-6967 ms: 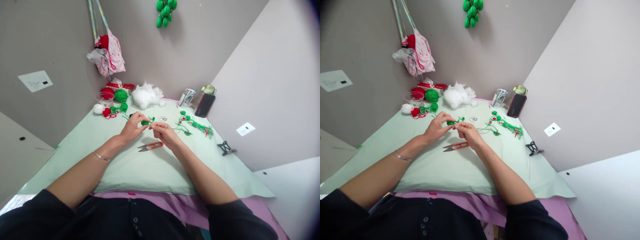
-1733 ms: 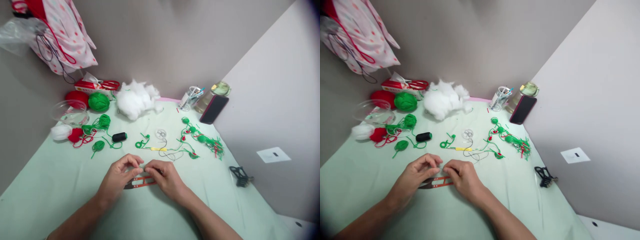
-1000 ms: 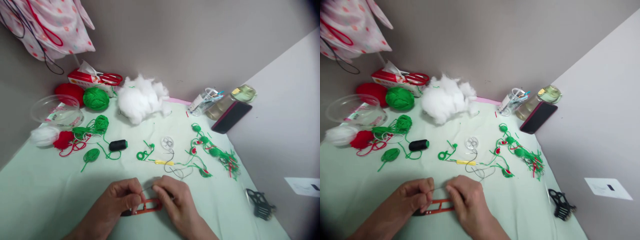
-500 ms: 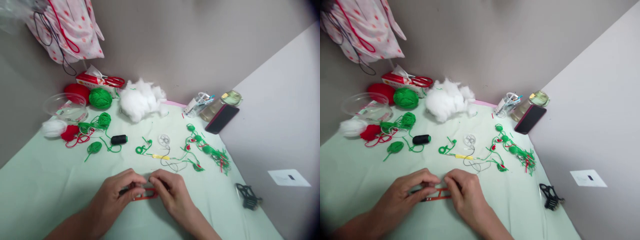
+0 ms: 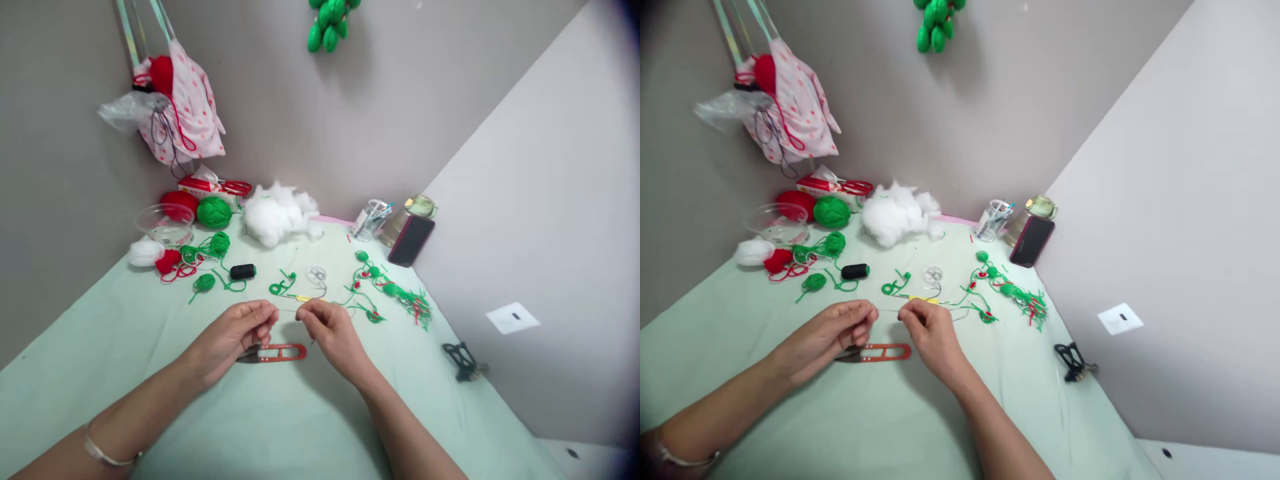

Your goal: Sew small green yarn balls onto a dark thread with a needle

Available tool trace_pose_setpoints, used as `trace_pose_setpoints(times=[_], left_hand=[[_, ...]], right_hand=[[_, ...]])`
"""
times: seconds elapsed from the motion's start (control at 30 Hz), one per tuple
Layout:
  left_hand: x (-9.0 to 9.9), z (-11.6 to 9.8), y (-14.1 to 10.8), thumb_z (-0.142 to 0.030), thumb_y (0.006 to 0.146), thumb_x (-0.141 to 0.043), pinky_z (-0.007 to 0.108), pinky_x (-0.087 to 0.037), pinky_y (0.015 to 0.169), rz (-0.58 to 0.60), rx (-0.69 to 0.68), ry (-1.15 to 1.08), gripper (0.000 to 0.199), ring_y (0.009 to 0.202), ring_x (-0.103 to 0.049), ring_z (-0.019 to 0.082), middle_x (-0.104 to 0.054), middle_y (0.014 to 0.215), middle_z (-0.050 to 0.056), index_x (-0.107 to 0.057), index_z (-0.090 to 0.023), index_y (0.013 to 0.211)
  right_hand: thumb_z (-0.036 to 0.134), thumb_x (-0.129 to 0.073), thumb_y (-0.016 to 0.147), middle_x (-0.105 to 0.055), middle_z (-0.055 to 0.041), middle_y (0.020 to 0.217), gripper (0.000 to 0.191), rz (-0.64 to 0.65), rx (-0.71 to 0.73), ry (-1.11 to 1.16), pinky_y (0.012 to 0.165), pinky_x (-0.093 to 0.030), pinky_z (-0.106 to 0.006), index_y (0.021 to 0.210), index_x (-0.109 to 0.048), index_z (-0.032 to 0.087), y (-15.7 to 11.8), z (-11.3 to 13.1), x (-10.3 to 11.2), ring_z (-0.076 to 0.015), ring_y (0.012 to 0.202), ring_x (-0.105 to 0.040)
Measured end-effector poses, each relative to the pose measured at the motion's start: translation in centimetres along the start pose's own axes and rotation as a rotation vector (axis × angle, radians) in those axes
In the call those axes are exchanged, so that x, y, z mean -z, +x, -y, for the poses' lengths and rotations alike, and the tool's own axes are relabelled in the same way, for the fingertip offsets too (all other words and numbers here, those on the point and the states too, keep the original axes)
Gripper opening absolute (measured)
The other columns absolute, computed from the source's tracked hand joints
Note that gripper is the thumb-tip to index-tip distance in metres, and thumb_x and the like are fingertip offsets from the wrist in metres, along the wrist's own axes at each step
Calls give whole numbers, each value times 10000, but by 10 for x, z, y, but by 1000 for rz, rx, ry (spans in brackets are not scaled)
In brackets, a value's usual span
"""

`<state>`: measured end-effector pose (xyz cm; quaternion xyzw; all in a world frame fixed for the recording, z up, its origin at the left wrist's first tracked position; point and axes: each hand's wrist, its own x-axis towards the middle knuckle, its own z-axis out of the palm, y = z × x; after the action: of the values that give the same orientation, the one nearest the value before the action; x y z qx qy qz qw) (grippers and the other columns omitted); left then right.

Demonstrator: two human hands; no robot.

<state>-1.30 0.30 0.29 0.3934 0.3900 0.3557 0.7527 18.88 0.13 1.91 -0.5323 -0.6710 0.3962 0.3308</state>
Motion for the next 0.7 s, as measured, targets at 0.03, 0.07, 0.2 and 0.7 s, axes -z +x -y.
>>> trace_pose_setpoints(times=[0.03,0.07,0.2,0.7], left_hand=[[-1,0,0,-489,801,-707,220,-425,641,-27,-34,-35,330,615,-471,90,-497,664,-20,-668,-161,807],[-2,1,1,-457,763,-752,220,-430,647,-62,-67,-45,311,624,-473,87,-527,698,-13,-688,-161,833],[-5,6,4,-429,718,-775,247,-443,667,-194,-230,188,297,665,-515,118,-624,781,23,-739,-172,863],[4,13,7,-410,699,-778,305,-434,817,-249,-561,534,253,887,-589,196,-638,905,57,-700,-170,685]], right_hand=[[269,-520,910,-469,36,592,221,26,36,-51,556,-303,-219,735,-609,168,-2,1,-3,-89,560,-383],[249,-516,911,-483,36,600,205,60,79,-105,568,-304,-218,754,-624,172,-4,3,-6,-89,566,-392],[216,-489,925,-541,29,627,222,156,247,-254,589,-306,-221,788,-662,184,-13,11,-18,-90,569,-408],[302,-524,874,-491,39,558,218,20,203,-66,553,-296,-228,763,-646,161,-1,4,-13,-93,536,-381]])
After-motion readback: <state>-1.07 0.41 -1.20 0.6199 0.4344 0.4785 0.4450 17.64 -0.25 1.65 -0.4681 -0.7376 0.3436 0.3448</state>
